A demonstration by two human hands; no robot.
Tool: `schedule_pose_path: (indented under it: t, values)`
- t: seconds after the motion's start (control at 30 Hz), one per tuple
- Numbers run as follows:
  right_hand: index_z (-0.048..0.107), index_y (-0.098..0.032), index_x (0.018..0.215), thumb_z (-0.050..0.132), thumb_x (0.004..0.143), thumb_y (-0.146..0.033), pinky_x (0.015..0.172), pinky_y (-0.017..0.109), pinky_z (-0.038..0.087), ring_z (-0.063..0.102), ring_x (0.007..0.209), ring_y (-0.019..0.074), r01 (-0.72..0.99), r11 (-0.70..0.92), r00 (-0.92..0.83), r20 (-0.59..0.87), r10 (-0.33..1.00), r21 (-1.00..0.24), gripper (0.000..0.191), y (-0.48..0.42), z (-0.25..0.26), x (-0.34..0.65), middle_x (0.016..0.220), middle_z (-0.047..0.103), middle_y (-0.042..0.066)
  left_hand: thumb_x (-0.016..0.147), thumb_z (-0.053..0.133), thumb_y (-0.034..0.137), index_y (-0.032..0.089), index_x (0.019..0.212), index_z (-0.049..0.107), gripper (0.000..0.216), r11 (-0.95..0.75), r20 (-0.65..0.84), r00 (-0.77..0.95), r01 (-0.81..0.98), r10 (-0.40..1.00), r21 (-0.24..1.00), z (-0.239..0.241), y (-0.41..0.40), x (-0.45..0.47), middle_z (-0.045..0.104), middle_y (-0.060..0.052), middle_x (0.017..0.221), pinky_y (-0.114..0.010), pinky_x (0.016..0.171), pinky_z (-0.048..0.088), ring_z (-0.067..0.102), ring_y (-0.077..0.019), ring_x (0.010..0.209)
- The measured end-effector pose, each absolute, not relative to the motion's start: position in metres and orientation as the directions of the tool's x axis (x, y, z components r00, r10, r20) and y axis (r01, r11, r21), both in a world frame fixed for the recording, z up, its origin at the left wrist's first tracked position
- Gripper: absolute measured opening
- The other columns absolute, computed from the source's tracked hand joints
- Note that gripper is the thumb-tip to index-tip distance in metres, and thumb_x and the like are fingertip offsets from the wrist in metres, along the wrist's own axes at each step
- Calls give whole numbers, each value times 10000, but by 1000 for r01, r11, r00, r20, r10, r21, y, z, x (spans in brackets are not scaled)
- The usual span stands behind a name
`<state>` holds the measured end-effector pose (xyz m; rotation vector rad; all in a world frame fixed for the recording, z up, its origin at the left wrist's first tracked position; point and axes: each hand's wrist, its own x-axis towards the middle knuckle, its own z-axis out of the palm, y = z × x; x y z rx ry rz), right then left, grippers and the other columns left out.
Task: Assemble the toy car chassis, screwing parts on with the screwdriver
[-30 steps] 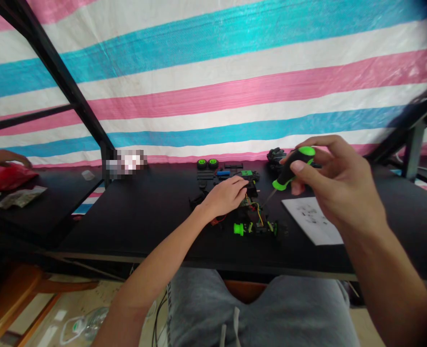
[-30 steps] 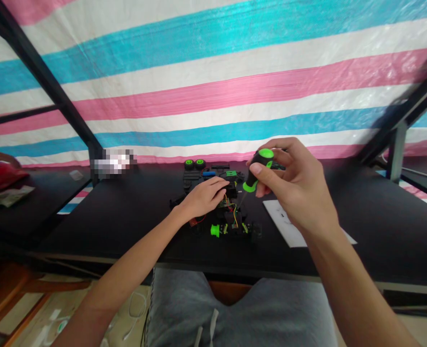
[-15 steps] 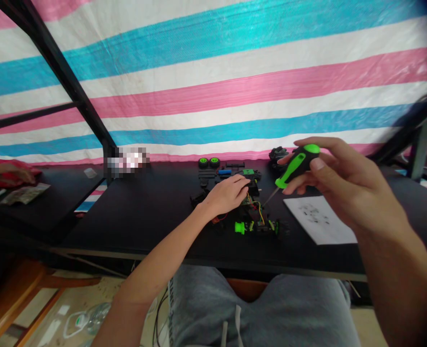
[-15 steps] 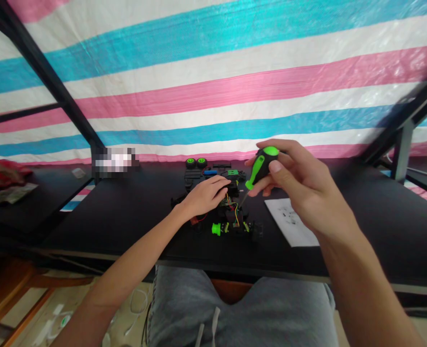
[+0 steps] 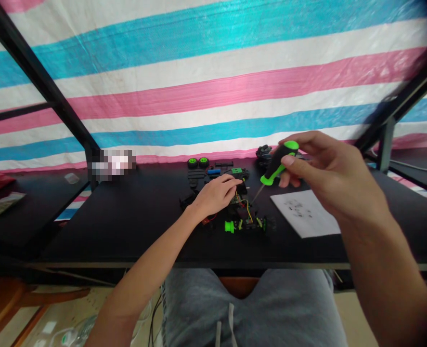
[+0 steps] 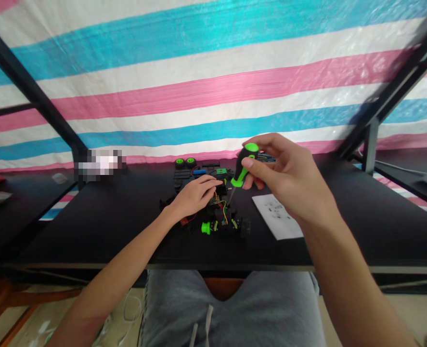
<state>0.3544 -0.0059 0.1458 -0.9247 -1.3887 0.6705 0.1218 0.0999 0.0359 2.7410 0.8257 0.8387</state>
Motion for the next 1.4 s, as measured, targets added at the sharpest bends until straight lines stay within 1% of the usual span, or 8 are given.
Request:
schedule_pose_path:
  t: [0.33, 0.63, 0.83, 0.93, 1.07, 1.2, 1.33, 1.4]
  values:
    - [834, -260, 1160, 911, 917, -331, 509, 271, 518, 741, 613, 136, 133, 526, 58, 537, 842, -840, 264, -5, 151, 358, 962, 781, 18, 1145, 482, 197, 162, 1339, 796, 370, -840, 506, 671, 448, 543, 307, 34, 101, 124, 786, -143, 1349, -435, 1123, 626, 770, -274, 1232]
    - [819, -234, 1177, 902, 918, -345, 517, 267, 528, 743, 610, 132, 135, 506, 40, 515, 856, -852, 293, -5, 152, 359, 983, 796, 24, 1140, 507, 203, 164, 1341, 803, 359, -842, 526, 659, 444, 538, 306, 31, 103, 125, 790, -144, 1356, -451, 1132, 627, 768, -277, 1236]
    - [819, -257, 1140, 919, 886, -374, 514, 265, 526, 734, 598, 124, 142, 499, 14, 506, 862, -855, 297, 1, 156, 358, 1009, 791, 8, 1131, 546, 188, 177, 1326, 820, 337, -858, 568, 644, 418, 512, 299, 28, 104, 126, 773, -156, 1338, -469, 1129, 617, 756, -286, 1241]
    - [810, -262, 1140, 892, 906, -363, 515, 265, 525, 734, 594, 129, 163, 500, -17, 504, 863, -851, 268, 2, 158, 357, 966, 797, 2, 1131, 637, 269, 207, 1271, 857, 269, -873, 642, 592, 339, 487, 350, 32, 100, 128, 765, -149, 1299, -469, 1118, 607, 752, -281, 1222]
    - [796, -258, 1160, 872, 921, -353, 514, 265, 528, 736, 597, 130, 179, 496, -43, 497, 867, -850, 268, 3, 160, 354, 961, 801, 2, 1119, 712, 390, 249, 1221, 884, 245, -870, 691, 555, 136, 463, 474, 39, 95, 132, 812, -109, 1172, -427, 1079, 593, 762, -254, 1136]
    - [782, -256, 1182, 856, 943, -365, 521, 253, 536, 741, 608, 112, 183, 512, -81, 506, 859, -839, 272, 4, 160, 354, 1058, 819, 14, 1116, 724, 374, 224, 1203, 887, 239, -818, 667, 578, 2, 470, 575, 40, 92, 135, 848, -110, 1101, -359, 974, 587, 762, -232, 1047]
    - [791, -269, 1195, 853, 954, -371, 527, 246, 560, 757, 623, 112, 204, 514, -109, 502, 858, -833, 269, 3, 162, 355, 1102, 821, 14, 1106, 740, 362, 202, 1172, 890, 229, -745, 595, 612, -12, 522, 666, 39, 89, 137, 855, -110, 1072, -308, 868, 566, 754, -214, 976]
    - [802, -278, 1216, 850, 965, -382, 515, 237, 565, 760, 626, 118, 212, 513, -131, 496, 858, -832, 277, 0, 163, 356, 1047, 815, 11, 1099, 748, 341, 186, 1146, 888, 214, -711, 564, 615, -6, 552, 703, 40, 86, 138, 858, -98, 1024, -290, 834, 554, 758, -201, 920]
